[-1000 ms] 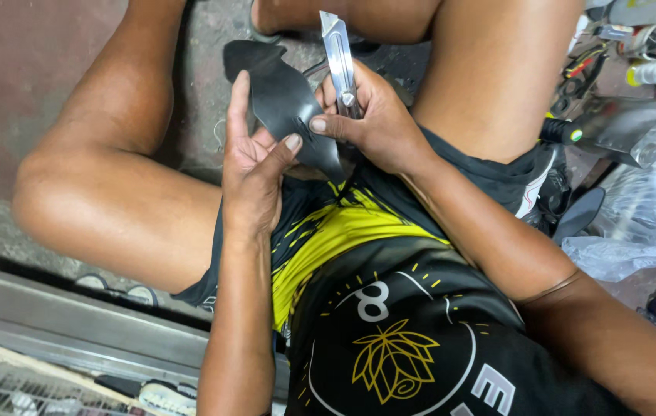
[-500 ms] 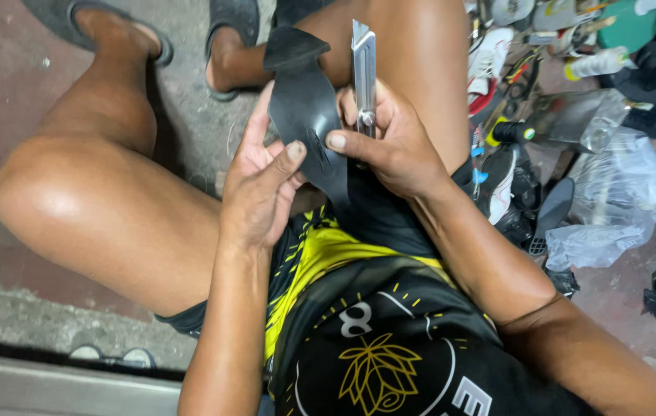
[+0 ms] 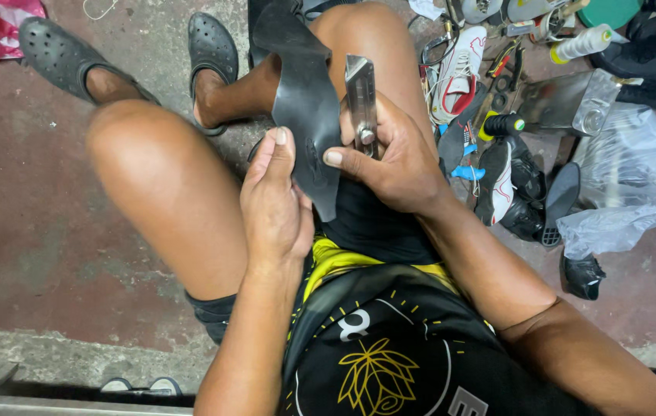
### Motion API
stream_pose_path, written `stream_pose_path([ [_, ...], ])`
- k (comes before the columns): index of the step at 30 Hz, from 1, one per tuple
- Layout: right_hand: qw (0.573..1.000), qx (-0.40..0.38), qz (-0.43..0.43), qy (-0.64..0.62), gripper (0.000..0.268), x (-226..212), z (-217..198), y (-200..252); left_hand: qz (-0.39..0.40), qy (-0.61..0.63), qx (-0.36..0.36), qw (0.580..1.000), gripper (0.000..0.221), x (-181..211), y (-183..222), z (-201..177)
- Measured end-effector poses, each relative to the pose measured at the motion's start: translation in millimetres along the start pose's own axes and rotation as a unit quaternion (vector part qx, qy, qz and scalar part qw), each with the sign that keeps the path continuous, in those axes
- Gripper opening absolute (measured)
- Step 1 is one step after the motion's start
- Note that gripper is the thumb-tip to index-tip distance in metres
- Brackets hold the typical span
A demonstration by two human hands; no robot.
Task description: The person uses a utility knife to trim and cut the edges of a black rubber shoe sole while holding it by hand.
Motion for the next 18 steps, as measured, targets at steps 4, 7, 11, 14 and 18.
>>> stream_pose_path([
  [4,1.0,0.007,0.01,0.002,0.031,8,0,1,0.044,-0.04,0.065,0.996,0.037,-3,-11,3],
  [7,1.0,0.015,0.006,-0.017,0.031,10,1,-1,0.064,-0.104,0.085,0.989,0.041,0,-18,6],
  [11,0.997,0.037,-0.014,-0.059,0.031,10,-2,-3,0.053,-0.129,0.082,0.987,0.041,0,-24,12],
  [14,0.997,0.048,-0.021,-0.056,0.032,9,-10,-2,0.051,-0.124,0.055,0.989,0.04,0,-27,21],
  [18,0.998,0.063,0.01,0.008,0.031,9,-30,-3,0.07,-0.13,-0.012,0.989,0.038,7,-28,37],
])
Point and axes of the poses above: each hand's wrist, its own y-axis away from the middle knuckle, its own z-axis out of the palm, x = y × z, the point moved 7 cm from there along -y, towards the middle knuckle, and after that the axes turned 9 degrees about -z, right-handed, at the moved point
